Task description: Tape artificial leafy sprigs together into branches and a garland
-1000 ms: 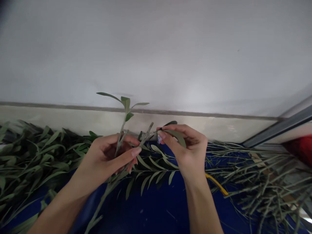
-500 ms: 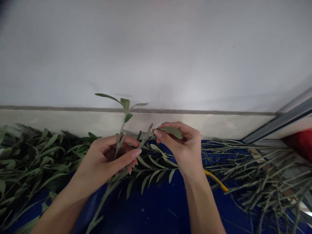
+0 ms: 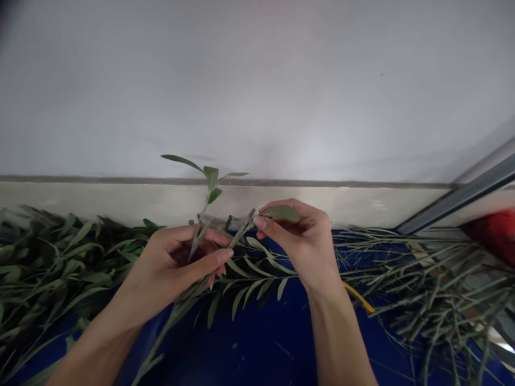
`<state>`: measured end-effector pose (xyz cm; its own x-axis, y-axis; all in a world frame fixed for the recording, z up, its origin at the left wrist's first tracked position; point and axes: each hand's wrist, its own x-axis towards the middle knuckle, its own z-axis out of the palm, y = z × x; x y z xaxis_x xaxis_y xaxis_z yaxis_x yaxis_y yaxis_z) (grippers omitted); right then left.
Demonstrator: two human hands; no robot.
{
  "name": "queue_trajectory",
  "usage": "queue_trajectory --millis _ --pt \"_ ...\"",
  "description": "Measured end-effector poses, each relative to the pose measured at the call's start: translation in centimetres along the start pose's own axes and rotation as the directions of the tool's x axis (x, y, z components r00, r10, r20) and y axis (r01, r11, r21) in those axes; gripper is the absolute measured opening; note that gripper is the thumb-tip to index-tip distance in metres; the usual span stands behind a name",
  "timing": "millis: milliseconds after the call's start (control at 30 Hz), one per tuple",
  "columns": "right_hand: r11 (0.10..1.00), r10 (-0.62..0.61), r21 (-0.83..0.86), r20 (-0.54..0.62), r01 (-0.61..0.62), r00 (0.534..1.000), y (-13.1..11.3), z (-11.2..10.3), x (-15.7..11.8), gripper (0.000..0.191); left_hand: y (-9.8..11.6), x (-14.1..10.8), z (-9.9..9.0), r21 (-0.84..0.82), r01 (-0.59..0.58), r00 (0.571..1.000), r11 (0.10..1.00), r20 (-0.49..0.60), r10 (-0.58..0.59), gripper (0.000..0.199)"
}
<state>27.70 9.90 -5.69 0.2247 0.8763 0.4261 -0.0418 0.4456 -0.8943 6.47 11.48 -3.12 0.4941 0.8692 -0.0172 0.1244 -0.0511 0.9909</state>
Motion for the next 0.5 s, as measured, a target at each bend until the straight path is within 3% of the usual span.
queue_trajectory --millis 500 --pt "0.989 0.045 -0.143 0.031 -0.04 0.999 -1.2 -0.4 -0.1 0.014 -0.7 -0.2 0.0 0.026 -0.035 0.999 0.999 -0.025 0.036 0.009"
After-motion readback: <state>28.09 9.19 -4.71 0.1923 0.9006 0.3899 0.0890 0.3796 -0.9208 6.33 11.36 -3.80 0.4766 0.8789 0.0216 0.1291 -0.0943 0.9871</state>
